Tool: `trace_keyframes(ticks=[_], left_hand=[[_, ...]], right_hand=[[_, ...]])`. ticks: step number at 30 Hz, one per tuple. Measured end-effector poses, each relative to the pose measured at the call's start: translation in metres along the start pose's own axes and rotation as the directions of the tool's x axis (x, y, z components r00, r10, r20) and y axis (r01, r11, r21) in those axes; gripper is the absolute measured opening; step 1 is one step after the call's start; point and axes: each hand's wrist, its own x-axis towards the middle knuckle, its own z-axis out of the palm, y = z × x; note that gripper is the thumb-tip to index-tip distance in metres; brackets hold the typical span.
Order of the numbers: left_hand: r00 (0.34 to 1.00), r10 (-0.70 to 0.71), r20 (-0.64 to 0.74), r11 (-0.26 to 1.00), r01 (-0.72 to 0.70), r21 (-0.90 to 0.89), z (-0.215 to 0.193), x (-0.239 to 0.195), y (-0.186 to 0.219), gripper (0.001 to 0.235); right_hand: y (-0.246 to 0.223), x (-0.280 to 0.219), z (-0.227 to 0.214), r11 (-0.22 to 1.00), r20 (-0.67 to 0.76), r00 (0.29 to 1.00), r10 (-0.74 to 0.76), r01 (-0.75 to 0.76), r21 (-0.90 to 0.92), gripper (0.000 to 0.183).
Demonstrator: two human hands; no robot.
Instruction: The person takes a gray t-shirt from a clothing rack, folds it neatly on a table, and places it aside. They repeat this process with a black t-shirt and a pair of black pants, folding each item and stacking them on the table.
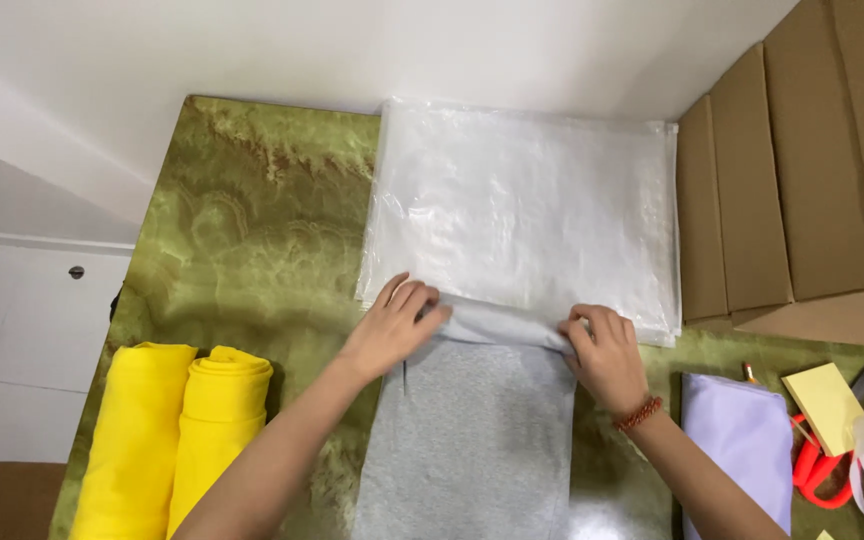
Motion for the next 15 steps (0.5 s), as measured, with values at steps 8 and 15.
trace_keyframes(ticks=[8,15], left_hand=[[0.978,-0.107,0.18,0.979,0.135,-0.153,-0.008,-0.057,0.028,0.042],[0.597,-0.36,0.716,0.796,0.597,-0.098,-0.031,-0.016,0.005,0.105]], right_hand=[[-0.038,-0.016,-0.055,0.857,0.25,0.95,0.186,-0.281,0.431,0.019],[-0.026,0.021,-0.043,0.83,0.659,0.71,0.248,-0.507,0.233,0.072]])
